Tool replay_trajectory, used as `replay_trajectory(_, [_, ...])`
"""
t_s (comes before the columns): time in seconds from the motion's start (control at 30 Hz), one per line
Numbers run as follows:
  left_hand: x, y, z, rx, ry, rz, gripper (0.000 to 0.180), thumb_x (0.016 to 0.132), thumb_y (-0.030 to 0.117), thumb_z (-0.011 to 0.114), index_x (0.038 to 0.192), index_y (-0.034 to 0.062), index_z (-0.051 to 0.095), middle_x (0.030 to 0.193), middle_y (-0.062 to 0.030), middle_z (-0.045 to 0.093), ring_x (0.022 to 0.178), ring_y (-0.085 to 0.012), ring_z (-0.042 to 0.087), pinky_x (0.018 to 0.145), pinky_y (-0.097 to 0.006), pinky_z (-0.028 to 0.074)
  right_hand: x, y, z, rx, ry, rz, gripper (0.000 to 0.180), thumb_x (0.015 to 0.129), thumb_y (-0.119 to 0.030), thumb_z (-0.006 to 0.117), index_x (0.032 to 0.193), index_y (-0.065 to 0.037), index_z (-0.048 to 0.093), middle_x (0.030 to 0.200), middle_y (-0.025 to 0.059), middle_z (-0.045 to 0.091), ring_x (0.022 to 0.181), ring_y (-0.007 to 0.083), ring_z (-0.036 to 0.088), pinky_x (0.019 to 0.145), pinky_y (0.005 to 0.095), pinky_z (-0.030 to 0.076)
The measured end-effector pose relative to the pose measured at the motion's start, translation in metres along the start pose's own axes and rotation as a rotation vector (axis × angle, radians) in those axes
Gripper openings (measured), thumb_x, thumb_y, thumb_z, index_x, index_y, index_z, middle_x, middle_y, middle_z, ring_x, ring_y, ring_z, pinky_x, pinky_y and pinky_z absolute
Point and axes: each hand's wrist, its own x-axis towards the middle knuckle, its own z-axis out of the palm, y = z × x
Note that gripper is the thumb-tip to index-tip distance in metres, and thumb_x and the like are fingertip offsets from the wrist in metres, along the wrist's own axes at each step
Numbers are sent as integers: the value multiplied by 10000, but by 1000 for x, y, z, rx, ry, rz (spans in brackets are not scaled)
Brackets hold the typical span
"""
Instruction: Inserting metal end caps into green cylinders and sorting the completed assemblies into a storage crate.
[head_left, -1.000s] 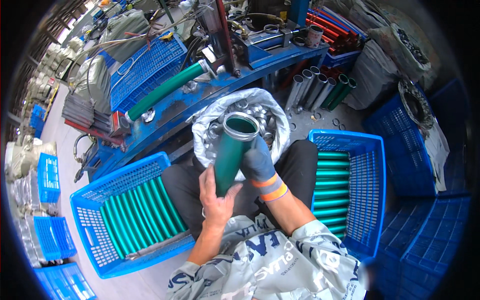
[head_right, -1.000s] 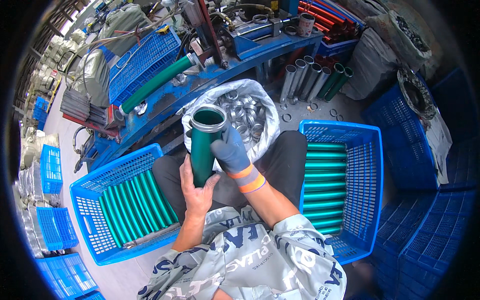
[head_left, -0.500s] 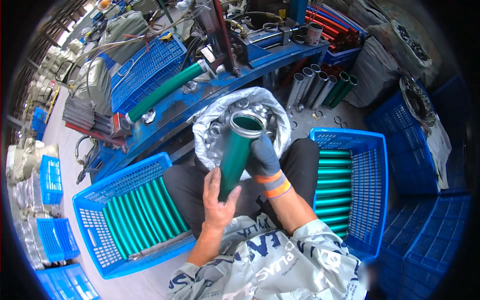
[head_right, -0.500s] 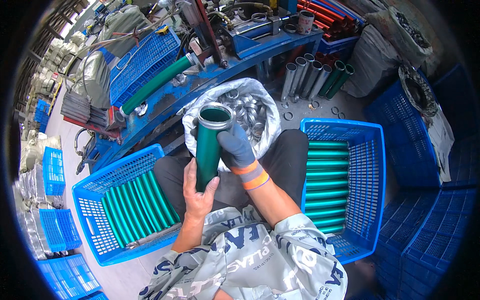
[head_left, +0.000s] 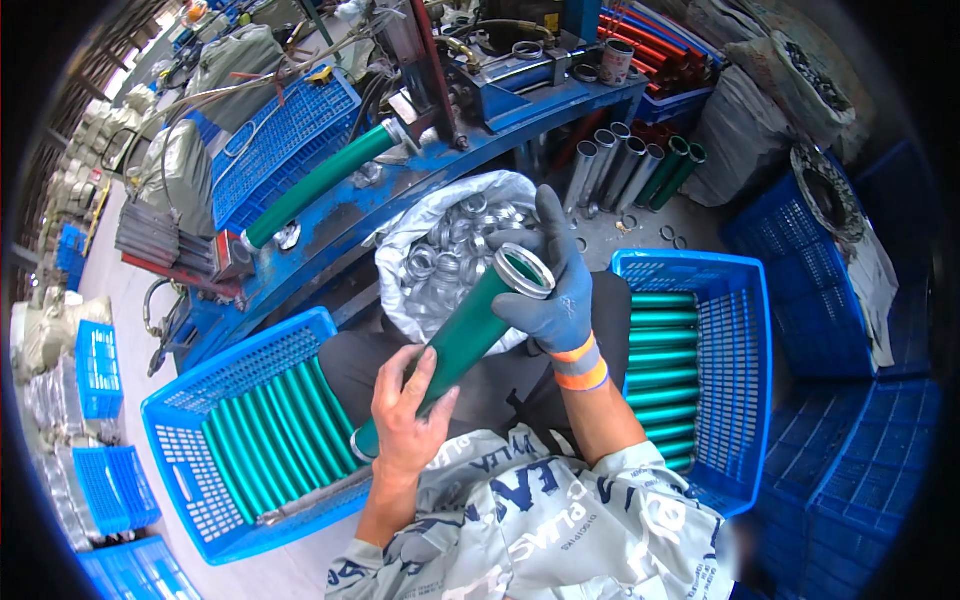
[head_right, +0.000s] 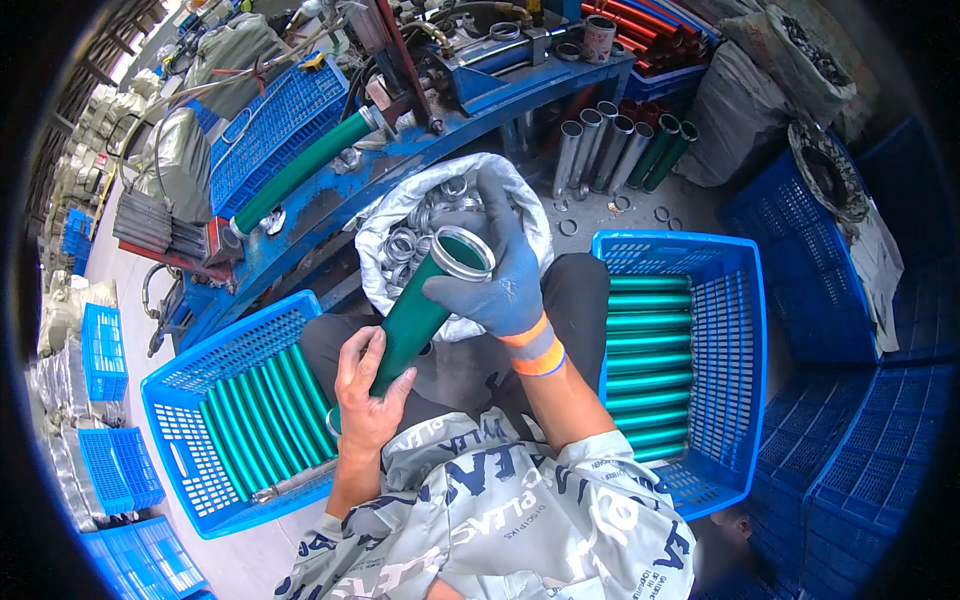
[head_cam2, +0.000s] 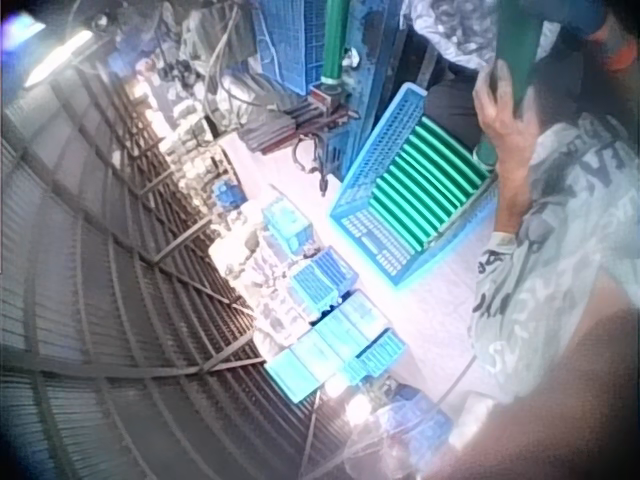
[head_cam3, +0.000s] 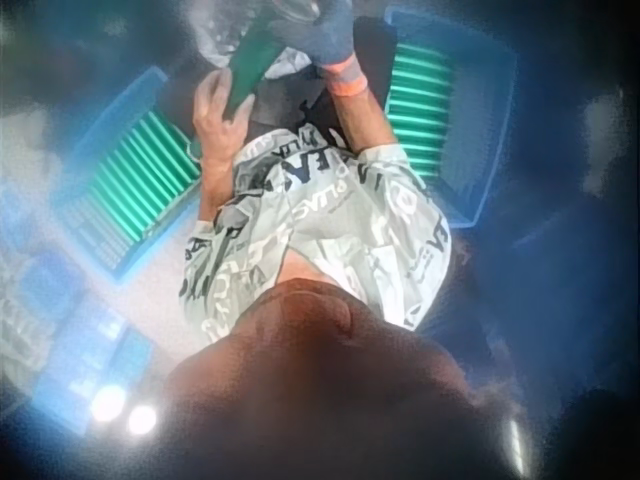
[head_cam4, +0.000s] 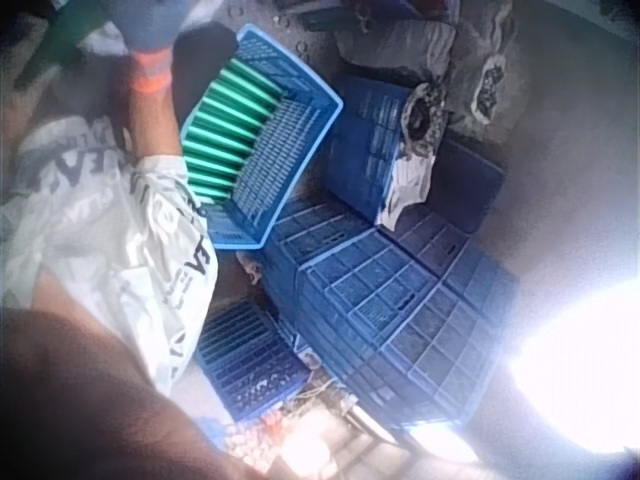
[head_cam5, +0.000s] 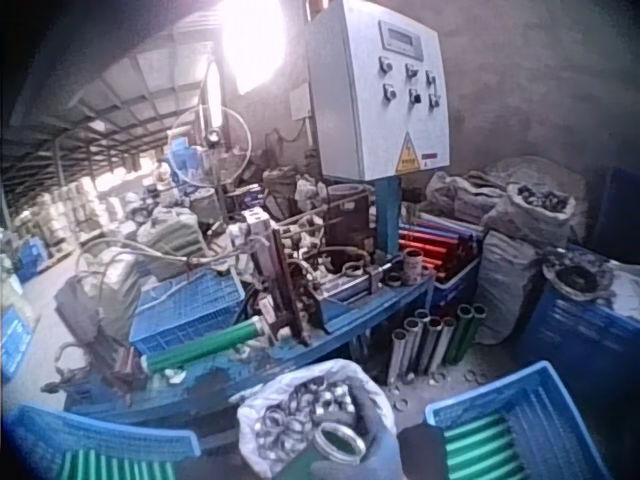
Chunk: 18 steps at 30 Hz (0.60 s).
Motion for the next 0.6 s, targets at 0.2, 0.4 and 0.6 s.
replay_trajectory(0.2, [15, -2, -39, 391, 95, 16, 711, 818, 87, 938, 1486, 69, 697, 1428, -168, 716, 1276, -426, 676, 1171, -578, 478, -3, 16, 4, -416, 46, -32, 1000, 847, -24, 901, 1743, -43, 458, 1426, 89, 665, 1161, 143, 639, 1045, 305, 543])
replay_trajectory(0.4, [5, -30, -57, -157, 399, -241, 344, 907, 120, 959, 1119, 37, 701, 1038, -83, 742, 938, -226, 717, 899, -366, 560, -49, 134, -30, 149, 476, 386, 545, 1146, -383, 645, 1605, -89, 659, 1365, 71, 776, 1124, 228, 752, 919, 360, 616])
replay_trajectory(0.6, [22, -57, -54, -749, 538, -495, 1183, 806, 367, 1067, 1671, 16, 339, 1607, -185, 522, 1452, -298, 575, 1226, -472, 479, -135, 238, -46, 704, 582, 870, 449, 1139, -446, 614, 1324, -63, 757, 1212, 93, 828, 1005, 244, 796, 847, 421, 670])
